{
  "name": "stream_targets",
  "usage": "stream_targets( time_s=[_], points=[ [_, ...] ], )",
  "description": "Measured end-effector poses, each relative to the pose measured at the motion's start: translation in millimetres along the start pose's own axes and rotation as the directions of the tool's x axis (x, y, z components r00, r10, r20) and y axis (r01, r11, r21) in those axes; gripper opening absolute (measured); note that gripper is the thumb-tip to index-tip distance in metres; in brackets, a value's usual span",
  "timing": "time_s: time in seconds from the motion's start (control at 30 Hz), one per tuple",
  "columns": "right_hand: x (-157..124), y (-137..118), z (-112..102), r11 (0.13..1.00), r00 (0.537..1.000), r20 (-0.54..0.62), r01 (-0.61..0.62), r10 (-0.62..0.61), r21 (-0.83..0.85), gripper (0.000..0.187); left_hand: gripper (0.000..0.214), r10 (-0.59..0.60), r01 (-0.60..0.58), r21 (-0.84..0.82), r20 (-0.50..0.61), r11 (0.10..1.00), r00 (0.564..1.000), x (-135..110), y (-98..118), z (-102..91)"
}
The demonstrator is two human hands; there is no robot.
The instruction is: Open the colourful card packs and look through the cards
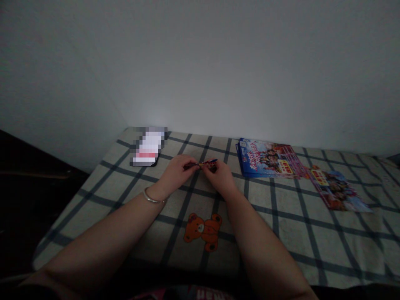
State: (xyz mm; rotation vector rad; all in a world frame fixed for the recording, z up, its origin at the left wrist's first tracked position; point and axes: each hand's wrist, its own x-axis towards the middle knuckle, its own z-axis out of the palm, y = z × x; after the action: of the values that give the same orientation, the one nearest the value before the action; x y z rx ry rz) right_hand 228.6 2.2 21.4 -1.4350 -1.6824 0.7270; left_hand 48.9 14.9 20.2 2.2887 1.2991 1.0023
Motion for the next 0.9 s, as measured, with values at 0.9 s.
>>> stream_targets(
  time_s=[0.9],
  points=[
    [-0.8,-2.1,1.2,1.000,0.999,-0.033,-0.013,0.013,-0.001,0.021,0.014,-0.023,0.016,0.092,0.081,0.996,0.996,1.0,4.1,-1.2]
  ],
)
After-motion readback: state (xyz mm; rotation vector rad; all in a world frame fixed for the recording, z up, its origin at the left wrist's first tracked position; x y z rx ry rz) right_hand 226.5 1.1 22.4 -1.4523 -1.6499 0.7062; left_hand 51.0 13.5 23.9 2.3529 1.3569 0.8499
